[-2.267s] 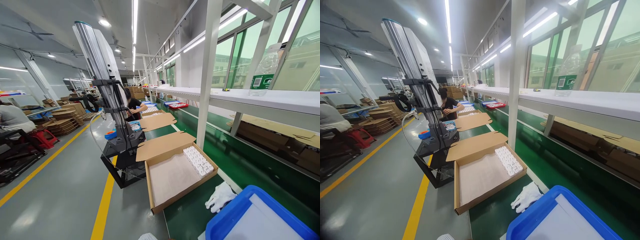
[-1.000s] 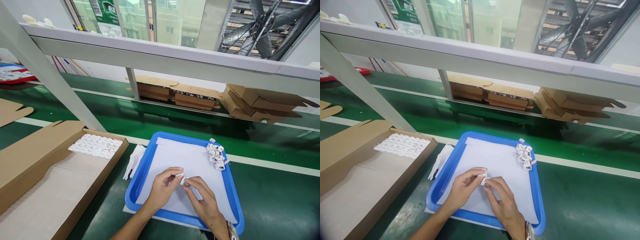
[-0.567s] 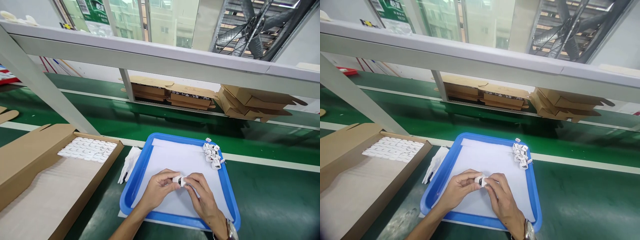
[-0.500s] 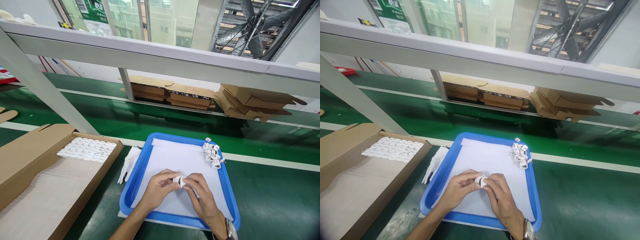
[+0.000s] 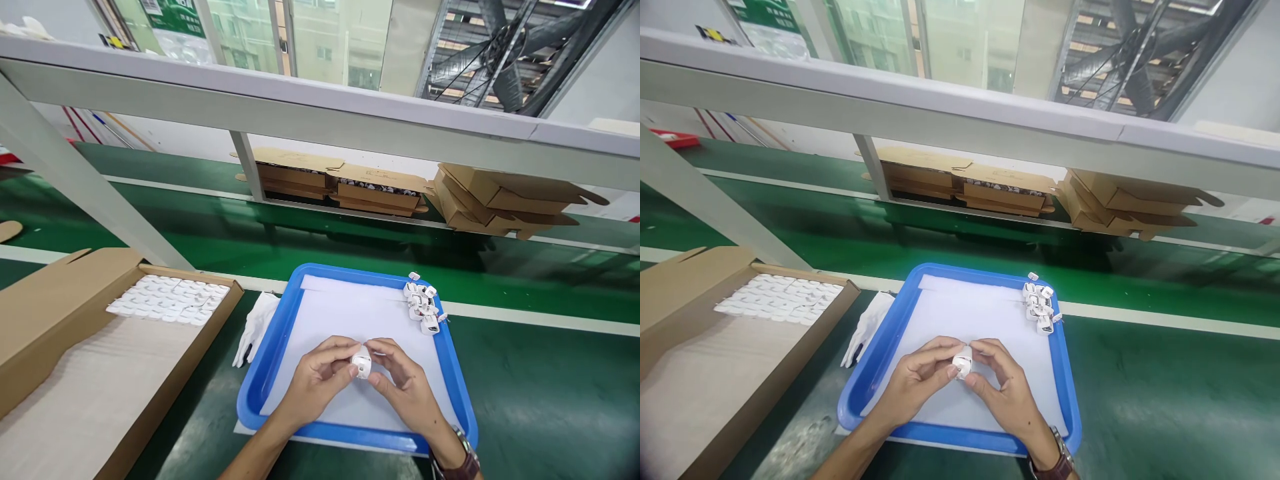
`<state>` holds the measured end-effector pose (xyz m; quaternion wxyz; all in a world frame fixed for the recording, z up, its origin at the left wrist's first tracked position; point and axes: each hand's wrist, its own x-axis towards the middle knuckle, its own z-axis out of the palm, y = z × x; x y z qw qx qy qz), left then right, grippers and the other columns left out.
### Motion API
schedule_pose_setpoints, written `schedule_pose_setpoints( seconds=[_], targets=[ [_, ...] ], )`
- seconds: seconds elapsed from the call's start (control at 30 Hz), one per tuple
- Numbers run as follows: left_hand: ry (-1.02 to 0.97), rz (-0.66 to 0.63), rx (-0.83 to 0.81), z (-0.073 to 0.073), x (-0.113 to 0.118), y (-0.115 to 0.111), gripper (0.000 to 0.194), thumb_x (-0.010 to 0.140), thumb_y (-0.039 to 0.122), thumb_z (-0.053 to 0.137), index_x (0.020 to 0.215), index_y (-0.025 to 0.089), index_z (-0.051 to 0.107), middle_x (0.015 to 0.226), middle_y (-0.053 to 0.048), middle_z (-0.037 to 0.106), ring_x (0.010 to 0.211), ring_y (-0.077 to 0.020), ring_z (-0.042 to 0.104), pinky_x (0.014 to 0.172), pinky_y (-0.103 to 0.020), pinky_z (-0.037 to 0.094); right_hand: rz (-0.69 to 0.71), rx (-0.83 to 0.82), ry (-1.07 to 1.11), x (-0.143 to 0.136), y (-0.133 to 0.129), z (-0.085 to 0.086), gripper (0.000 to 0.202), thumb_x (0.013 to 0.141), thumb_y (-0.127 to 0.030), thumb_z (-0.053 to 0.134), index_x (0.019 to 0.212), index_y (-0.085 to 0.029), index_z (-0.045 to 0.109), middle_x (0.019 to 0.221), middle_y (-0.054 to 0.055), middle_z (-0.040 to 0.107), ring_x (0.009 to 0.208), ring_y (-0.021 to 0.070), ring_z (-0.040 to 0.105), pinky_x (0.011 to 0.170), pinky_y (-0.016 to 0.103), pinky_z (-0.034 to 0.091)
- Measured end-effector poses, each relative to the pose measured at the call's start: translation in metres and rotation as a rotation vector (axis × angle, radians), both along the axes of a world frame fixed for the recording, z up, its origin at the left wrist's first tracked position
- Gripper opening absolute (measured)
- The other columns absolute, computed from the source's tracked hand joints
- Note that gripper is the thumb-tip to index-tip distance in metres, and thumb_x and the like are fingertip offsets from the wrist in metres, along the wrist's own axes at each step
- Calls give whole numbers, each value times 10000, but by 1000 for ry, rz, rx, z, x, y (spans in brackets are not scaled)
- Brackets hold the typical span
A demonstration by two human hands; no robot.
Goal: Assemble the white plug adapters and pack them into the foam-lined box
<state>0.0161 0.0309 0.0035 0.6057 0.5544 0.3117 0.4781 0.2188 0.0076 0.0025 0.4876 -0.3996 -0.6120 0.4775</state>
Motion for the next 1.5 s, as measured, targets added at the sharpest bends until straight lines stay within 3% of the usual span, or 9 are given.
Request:
schedule_pose_setpoints(
  seconds=[0.27, 0.53, 0.83, 1.13, 1.37, 1.5],
  targets=[
    [-33, -23, 47, -1, 3, -4, 295, 907, 247, 759, 1201, 239, 782, 1092, -104, 661, 1039, -230, 699, 875, -352, 630, 30, -222, 104, 1, 4, 3, 379, 860, -406, 819, 1203, -264, 743, 1113, 65, 736, 1061, 256, 738, 955, 439, 629],
    [-22, -34, 150, -1, 3, -5, 296, 938, 222, 719, 1229, 253, 764, 1067, -96, 652, 984, -214, 706, 851, -359, 629, 29, -191, 103, 2, 1, 5, 294, 862, -326, 826, 1145, -276, 766, 1041, 38, 710, 1039, 224, 720, 979, 410, 609],
    [68, -11, 141, -3, -1, -8, 257, 974, 273, 673, 1211, 223, 757, 1058, -112, 663, 956, -211, 681, 828, -350, 602, 99, -237, 119, 3, 3, 9, 296, 909, -384, 771, 1184, -275, 753, 1094, 63, 738, 1062, 254, 735, 901, 417, 641],
    [101, -35, 186, 0, -1, -7, 285, 1004, 221, 614, 1271, 241, 711, 1086, -114, 647, 976, -208, 659, 823, -337, 575, 15, -52, -93, 0, -2, 4, 261, 996, -308, 658, 1250, -305, 717, 1075, 61, 702, 1037, 213, 688, 930, 360, 585],
    [107, 6, 156, 3, 2, -8, 227, 965, 194, 657, 1176, 213, 738, 1012, -94, 638, 883, -174, 654, 761, -287, 557, 54, -182, -48, -1, 0, 7, 242, 971, -384, 691, 1196, -305, 734, 1111, 52, 744, 1059, 229, 724, 936, 362, 608],
    [75, 70, 169, 2, 7, -13, 246, 933, 242, 692, 1152, 157, 766, 1009, -144, 673, 898, -215, 701, 761, -316, 595, -4, -189, -208, 10, -6, -2, 306, 937, -450, 701, 1195, -294, 751, 1204, 65, 772, 1109, 288, 737, 915, 351, 642]
  ],
)
